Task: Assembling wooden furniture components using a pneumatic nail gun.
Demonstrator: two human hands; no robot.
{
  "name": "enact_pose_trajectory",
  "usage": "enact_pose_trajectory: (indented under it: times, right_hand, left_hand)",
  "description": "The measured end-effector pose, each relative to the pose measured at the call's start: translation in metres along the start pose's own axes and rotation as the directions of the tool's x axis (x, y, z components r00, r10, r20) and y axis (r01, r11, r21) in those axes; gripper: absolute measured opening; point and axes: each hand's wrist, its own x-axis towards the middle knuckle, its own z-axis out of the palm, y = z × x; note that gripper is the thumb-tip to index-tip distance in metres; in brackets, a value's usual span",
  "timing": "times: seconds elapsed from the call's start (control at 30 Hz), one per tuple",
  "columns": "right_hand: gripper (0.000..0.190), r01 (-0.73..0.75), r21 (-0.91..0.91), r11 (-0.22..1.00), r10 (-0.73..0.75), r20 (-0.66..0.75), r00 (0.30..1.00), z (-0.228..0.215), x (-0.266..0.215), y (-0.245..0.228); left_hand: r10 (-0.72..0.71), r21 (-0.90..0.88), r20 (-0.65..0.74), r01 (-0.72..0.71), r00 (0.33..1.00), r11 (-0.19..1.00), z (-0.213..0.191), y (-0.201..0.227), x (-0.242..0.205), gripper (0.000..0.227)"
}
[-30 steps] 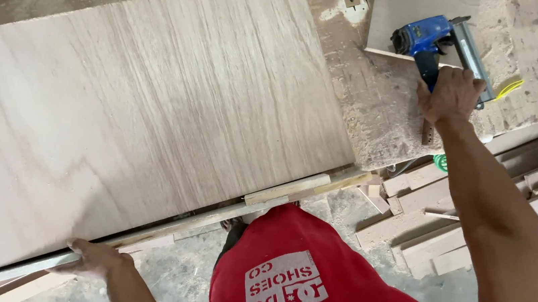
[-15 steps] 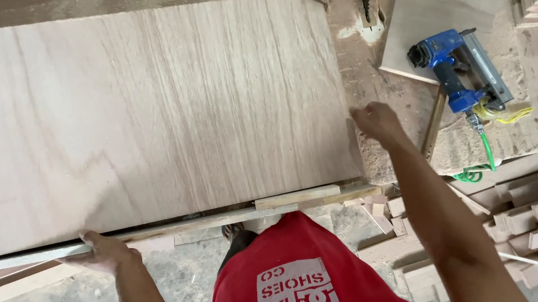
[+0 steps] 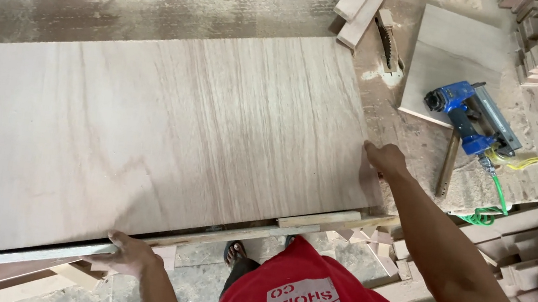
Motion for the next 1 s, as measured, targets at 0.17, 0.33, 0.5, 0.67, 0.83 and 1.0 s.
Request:
enact_pose_trajectory:
  times: [0.17,0.33,0.5,0.67,0.83,1.0]
  right_hand:
    - [0.059,-0.087,0.105,0.991,0.087,0.004,0.996,-0.002,-0.001,-0.003]
    - [0.066,-0.123,0.167,0.978,0.125,-0.002,0.992,-0.001,0.002,-0.004]
    - [0.053,-0.102,0.228,0.968,0.107,-0.011,0.994,0.003,0.008,0.0]
    - [0.032,-0.13,0.369,0.92,0.13,0.026,0.991,0.005,0.015,0.003]
    - [0.039,-0.15,0.358,0.922,0.153,0.021,0.988,0.005,0.009,0.001]
    - [0.056,-0.089,0.282,0.955,0.067,0.085,0.994,0.006,0.037,0.015]
  left_hand:
    - [-0.036,-0.226,-0.079,0.017,0.996,0.974,0.042,0.033,0.027,0.099]
    - [-0.058,-0.647,0.058,0.082,0.997,0.758,-0.003,0.005,-0.003,0.075]
    - [-0.013,-0.829,0.121,0.108,0.993,0.549,-0.025,-0.01,-0.021,0.064]
    - [-0.179,-0.859,0.264,0.147,0.948,-0.491,-0.056,-0.031,-0.051,0.077]
    - [-0.131,-0.809,0.291,0.171,0.948,-0.563,-0.075,-0.044,-0.07,0.065]
    - [-0.182,-0.649,0.351,0.098,0.919,-0.754,-0.068,-0.009,-0.051,0.074]
